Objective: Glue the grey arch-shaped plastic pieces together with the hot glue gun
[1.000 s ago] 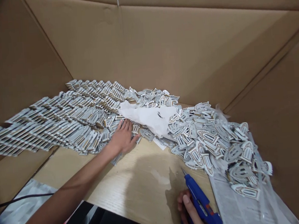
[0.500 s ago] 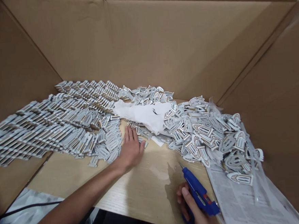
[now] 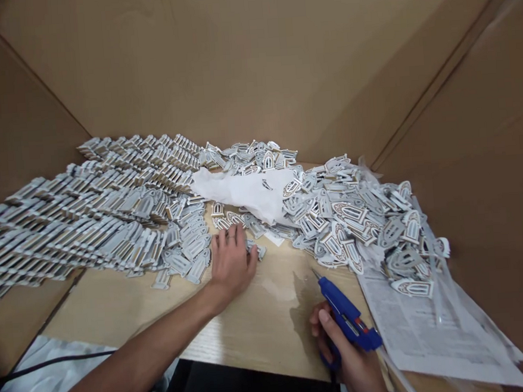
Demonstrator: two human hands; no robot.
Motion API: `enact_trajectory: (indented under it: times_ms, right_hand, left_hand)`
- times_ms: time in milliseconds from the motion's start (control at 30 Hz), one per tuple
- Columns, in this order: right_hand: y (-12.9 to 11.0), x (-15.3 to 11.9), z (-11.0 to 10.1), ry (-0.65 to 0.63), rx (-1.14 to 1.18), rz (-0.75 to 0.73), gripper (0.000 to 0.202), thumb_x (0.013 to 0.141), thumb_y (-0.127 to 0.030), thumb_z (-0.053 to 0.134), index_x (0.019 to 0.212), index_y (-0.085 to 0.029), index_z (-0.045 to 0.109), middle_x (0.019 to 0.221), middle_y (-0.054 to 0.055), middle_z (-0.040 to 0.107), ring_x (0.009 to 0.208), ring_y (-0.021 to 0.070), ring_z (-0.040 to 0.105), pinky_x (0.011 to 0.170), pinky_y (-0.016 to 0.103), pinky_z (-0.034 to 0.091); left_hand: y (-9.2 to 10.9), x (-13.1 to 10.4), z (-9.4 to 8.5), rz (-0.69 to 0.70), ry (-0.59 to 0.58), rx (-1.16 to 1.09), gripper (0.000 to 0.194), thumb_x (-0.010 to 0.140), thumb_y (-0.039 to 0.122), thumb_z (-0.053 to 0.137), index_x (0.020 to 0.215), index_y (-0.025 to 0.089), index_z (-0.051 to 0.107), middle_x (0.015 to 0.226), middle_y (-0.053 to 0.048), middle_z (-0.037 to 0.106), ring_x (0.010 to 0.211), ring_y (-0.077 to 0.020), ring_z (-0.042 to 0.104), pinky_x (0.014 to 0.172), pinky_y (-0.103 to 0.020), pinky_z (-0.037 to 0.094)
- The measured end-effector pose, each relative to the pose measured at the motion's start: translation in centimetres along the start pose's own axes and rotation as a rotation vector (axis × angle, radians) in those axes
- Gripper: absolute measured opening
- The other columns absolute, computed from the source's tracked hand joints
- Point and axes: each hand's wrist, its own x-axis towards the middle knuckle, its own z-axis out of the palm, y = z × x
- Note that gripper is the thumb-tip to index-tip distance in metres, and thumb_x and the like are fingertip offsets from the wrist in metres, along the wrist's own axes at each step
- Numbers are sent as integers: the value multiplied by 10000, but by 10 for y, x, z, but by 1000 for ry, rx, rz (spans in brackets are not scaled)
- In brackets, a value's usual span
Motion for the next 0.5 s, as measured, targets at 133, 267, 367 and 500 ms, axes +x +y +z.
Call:
enact_trajectory:
  times_ms: [133,267,367,500]
  right_hand:
    - [-1,1,0,-18,4,6,426,885,-587,877,823,-186,748,688,24,647,423,63,457,398,194,284]
    - [-3,1,2,-14,16,4,407,898,-573,877,827,-191,755,687,9,636,422,47,460,411,183,277]
    - [-5,2,4,-9,25,6,434,870,-586,900,803,-184,749,673,5,627,419,43,451,401,179,270]
    - [-5,3,6,21,45,-2,430,858,-569,914,803,-180,740,674,7,627,438,52,438,382,178,281]
  left_hand:
    - [0,-3,-5,25,28,13,547,1063,343,550,1474,-14,601,1408,-272,657,1321,-442,561,1184,-611,435]
    - [-1,-7,-9,54,38,-20,310,1066,289,548,1203,69,717,1243,-228,688,1234,-413,591,1095,-566,503]
    - [-8,-5,-11,56,19,-39,228,1055,183,527,1118,117,736,1170,-199,697,1195,-388,603,1051,-533,532]
    - [-23,4,-14,37,15,-92,300,986,39,524,1176,121,742,1238,-192,673,1218,-353,597,1079,-471,536]
